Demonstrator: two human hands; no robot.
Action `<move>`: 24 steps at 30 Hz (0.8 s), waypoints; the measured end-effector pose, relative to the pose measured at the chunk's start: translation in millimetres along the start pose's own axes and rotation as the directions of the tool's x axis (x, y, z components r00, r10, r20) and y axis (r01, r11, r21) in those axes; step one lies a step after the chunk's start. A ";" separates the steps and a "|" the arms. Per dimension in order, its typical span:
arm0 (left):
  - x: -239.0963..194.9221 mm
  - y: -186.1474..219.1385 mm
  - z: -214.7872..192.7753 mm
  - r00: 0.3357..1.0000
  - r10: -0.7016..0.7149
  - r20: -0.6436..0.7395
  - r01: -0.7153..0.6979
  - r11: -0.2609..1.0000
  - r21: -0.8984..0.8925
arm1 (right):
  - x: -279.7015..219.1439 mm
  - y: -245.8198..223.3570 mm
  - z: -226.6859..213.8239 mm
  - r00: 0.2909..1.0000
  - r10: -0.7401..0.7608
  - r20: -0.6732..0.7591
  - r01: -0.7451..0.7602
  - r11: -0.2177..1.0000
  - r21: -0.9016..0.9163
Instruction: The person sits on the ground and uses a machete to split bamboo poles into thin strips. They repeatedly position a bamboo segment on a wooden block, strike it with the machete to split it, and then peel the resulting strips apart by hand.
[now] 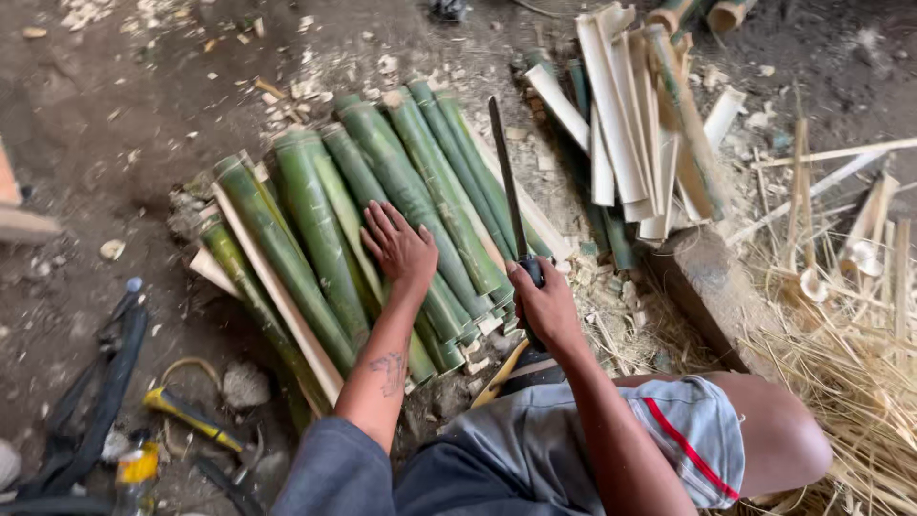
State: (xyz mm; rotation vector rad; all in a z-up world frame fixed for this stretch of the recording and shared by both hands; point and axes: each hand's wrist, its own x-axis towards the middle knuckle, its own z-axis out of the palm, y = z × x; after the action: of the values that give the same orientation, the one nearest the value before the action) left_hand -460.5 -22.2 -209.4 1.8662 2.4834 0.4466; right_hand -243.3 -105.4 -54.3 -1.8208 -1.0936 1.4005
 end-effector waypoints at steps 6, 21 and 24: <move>15.1 120.7 36.4 0.941 0.336 0.048 -0.293 0.877 -0.381 | 20.1 -11.8 -33.0 0.966 0.052 -0.252 -0.025 0.994 0.109; 41.0 297.3 129.8 0.915 0.052 0.399 0.210 0.785 -0.583 | 51.0 0.8 -112.3 0.840 0.155 -0.520 -0.079 0.983 0.166; 89.1 260.2 42.3 0.978 0.176 0.109 -0.036 0.662 -0.749 | 56.1 0.7 -112.2 0.843 0.109 -0.527 -0.007 0.981 0.192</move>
State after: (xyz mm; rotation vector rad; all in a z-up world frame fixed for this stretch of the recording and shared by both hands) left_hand -234.6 136.8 -176.0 1.5826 1.6570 1.0606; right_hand -129.2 -53.5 -51.1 -1.9494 -0.6000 0.8901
